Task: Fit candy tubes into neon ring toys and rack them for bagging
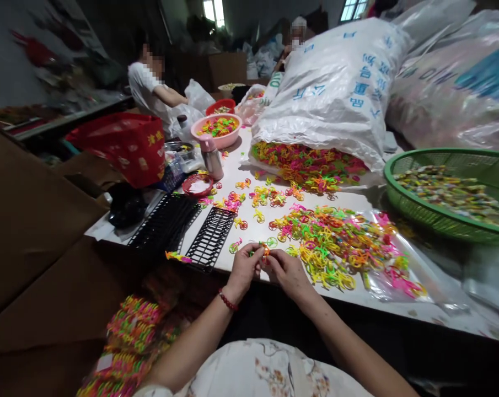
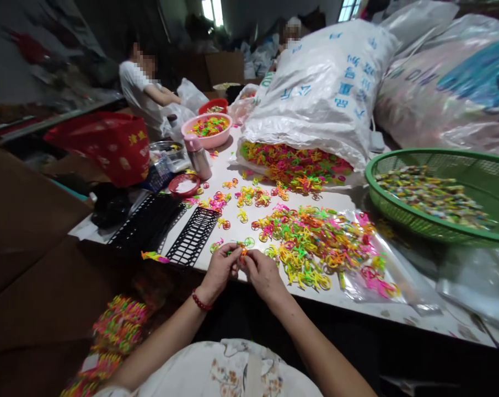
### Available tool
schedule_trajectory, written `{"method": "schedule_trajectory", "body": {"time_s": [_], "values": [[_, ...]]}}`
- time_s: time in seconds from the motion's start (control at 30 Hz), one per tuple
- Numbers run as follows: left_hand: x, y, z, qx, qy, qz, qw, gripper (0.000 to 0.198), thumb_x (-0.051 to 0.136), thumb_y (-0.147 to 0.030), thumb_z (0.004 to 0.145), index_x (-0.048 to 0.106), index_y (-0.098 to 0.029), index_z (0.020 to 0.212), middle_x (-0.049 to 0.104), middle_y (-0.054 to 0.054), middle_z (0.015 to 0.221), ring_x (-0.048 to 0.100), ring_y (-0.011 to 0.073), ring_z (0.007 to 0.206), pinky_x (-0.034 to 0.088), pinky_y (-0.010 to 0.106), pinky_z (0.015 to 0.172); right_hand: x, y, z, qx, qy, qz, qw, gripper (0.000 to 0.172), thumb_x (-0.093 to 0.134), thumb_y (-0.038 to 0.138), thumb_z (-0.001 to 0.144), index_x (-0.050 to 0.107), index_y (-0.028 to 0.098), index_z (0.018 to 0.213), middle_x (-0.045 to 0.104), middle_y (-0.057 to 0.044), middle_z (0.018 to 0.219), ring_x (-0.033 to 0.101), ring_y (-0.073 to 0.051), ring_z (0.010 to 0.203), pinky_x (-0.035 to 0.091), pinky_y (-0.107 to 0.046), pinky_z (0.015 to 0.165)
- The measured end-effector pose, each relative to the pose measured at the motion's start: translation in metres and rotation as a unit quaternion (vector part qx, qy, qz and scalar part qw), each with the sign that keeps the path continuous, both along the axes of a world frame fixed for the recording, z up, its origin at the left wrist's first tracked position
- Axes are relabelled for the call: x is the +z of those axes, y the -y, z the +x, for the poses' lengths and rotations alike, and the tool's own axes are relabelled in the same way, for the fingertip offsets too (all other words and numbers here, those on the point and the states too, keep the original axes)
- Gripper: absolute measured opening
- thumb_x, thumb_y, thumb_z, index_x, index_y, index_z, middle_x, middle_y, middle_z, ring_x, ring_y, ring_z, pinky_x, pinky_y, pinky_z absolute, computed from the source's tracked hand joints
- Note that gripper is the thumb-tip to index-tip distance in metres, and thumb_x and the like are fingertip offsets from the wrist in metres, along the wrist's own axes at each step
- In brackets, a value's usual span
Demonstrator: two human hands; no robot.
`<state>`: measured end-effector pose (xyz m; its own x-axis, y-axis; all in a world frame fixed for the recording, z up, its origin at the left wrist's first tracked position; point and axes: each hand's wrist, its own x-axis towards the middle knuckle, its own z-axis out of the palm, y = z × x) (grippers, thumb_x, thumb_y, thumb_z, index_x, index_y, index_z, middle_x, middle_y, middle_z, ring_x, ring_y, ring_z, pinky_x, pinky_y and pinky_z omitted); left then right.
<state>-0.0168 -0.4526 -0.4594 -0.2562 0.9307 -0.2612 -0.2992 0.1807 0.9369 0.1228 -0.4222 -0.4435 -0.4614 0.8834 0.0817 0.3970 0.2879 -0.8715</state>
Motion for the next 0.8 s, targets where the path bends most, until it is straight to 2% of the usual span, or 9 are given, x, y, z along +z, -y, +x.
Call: {"method": "schedule_trajectory", "body": {"time_s": [0.07, 0.1, 0.2, 0.3, 0.4, 0.5, 0.63, 0.7, 0.8], "values": [[0.001, 0.005, -0.004, 0.059, -0.124, 0.013, 0.990, 0.029, 0.063, -0.044, 0.082, 0.060, -0.017, 0.092, 0.057, -0.002, 0.066, 0.050, 0.0089, 0.050, 0.041, 0.021, 0.048, -0.006, -0.003, -0.003, -0.028, -0.010, -0.023, 0.999, 0.027, 0.047, 0.039, 0.093, 0.064, 0.019, 0.087, 0.068, -0.004, 0.076, 0.063, -0.017, 0.069, 0.048, -0.028, 0.066], [0.002, 0.008, -0.007, 0.093, -0.208, 0.029, 0.973, 0.025, 0.059, -0.041, 0.086, 0.060, -0.017, 0.094, 0.061, 0.001, 0.076, 0.057, 0.0114, 0.061, 0.047, 0.024, 0.057, -0.010, -0.004, -0.003, -0.046, -0.014, -0.040, 0.998, 0.029, 0.046, 0.042, 0.093, 0.062, 0.019, 0.084, 0.066, -0.002, 0.070, 0.062, -0.017, 0.063, 0.047, -0.028, 0.062], [0.006, 0.016, -0.021, 0.138, -0.473, 0.059, 0.868, 0.021, 0.049, -0.030, 0.094, 0.058, -0.017, 0.109, 0.061, 0.010, 0.108, 0.061, 0.0190, 0.099, 0.050, 0.031, 0.086, -0.019, -0.005, 0.001, -0.066, -0.038, -0.097, 0.992, 0.032, 0.045, 0.048, 0.093, 0.059, 0.021, 0.083, 0.060, 0.001, 0.060, 0.058, -0.016, 0.054, 0.045, -0.027, 0.055], [0.008, 0.017, -0.033, 0.071, -0.643, -0.026, 0.762, 0.029, 0.047, -0.030, 0.096, 0.052, -0.018, 0.122, 0.054, 0.013, 0.119, 0.063, 0.0211, 0.095, 0.051, 0.032, 0.076, -0.024, -0.003, 0.003, -0.059, -0.046, -0.094, 0.993, 0.032, 0.045, 0.048, 0.093, 0.060, 0.021, 0.088, 0.062, 0.000, 0.064, 0.060, -0.017, 0.056, 0.046, -0.027, 0.056], [0.008, 0.009, -0.038, -0.020, -0.703, -0.102, 0.703, 0.022, 0.042, -0.030, 0.098, 0.056, -0.018, 0.110, 0.056, 0.009, 0.109, 0.065, 0.0189, 0.080, 0.050, 0.030, 0.065, -0.026, -0.001, 0.003, -0.062, -0.044, -0.066, 0.995, 0.033, 0.045, 0.048, 0.093, 0.062, 0.021, 0.093, 0.064, -0.002, 0.069, 0.062, -0.018, 0.060, 0.047, -0.028, 0.057], [0.011, -0.004, -0.039, -0.016, -0.699, -0.104, 0.708, 0.019, 0.039, -0.027, 0.099, 0.054, -0.016, 0.101, 0.058, 0.010, 0.104, 0.065, 0.0206, 0.088, 0.050, 0.031, 0.072, -0.031, 0.000, 0.003, -0.062, -0.044, -0.056, 0.996, 0.034, 0.044, 0.050, 0.094, 0.063, 0.021, 0.094, 0.065, -0.003, 0.069, 0.062, -0.019, 0.060, 0.047, -0.029, 0.057], [0.020, -0.025, -0.042, 0.018, -0.675, -0.090, 0.732, 0.018, 0.034, -0.021, 0.100, 0.049, -0.013, 0.106, 0.062, 0.012, 0.099, 0.064, 0.0200, 0.090, 0.049, 0.030, 0.075, -0.034, -0.001, 0.004, -0.055, -0.056, -0.038, 0.996, 0.034, 0.044, 0.048, 0.094, 0.063, 0.020, 0.095, 0.067, -0.004, 0.073, 0.063, -0.019, 0.063, 0.048, -0.029, 0.058], [0.023, -0.038, -0.044, 0.021, -0.678, -0.091, 0.729, 0.020, 0.031, -0.020, 0.101, 0.047, -0.011, 0.109, 0.062, 0.012, 0.094, 0.065, 0.0200, 0.085, 0.049, 0.030, 0.071, -0.034, 0.000, 0.004, -0.055, -0.055, -0.023, 0.997, 0.033, 0.045, 0.047, 0.094, 0.064, 0.020, 0.094, 0.069, -0.005, 0.075, 0.064, -0.019, 0.066, 0.049, -0.029, 0.059], [0.022, -0.057, -0.043, 0.021, -0.696, -0.076, 0.714, 0.019, 0.035, -0.022, 0.101, 0.046, -0.011, 0.111, 0.060, 0.015, 0.106, 0.061, 0.0218, 0.097, 0.048, 0.031, 0.079, -0.031, 0.001, 0.005, -0.056, -0.048, -0.006, 0.997, 0.033, 0.044, 0.046, 0.095, 0.064, 0.020, 0.094, 0.070, -0.006, 0.078, 0.065, -0.020, 0.068, 0.049, -0.029, 0.061]]}}
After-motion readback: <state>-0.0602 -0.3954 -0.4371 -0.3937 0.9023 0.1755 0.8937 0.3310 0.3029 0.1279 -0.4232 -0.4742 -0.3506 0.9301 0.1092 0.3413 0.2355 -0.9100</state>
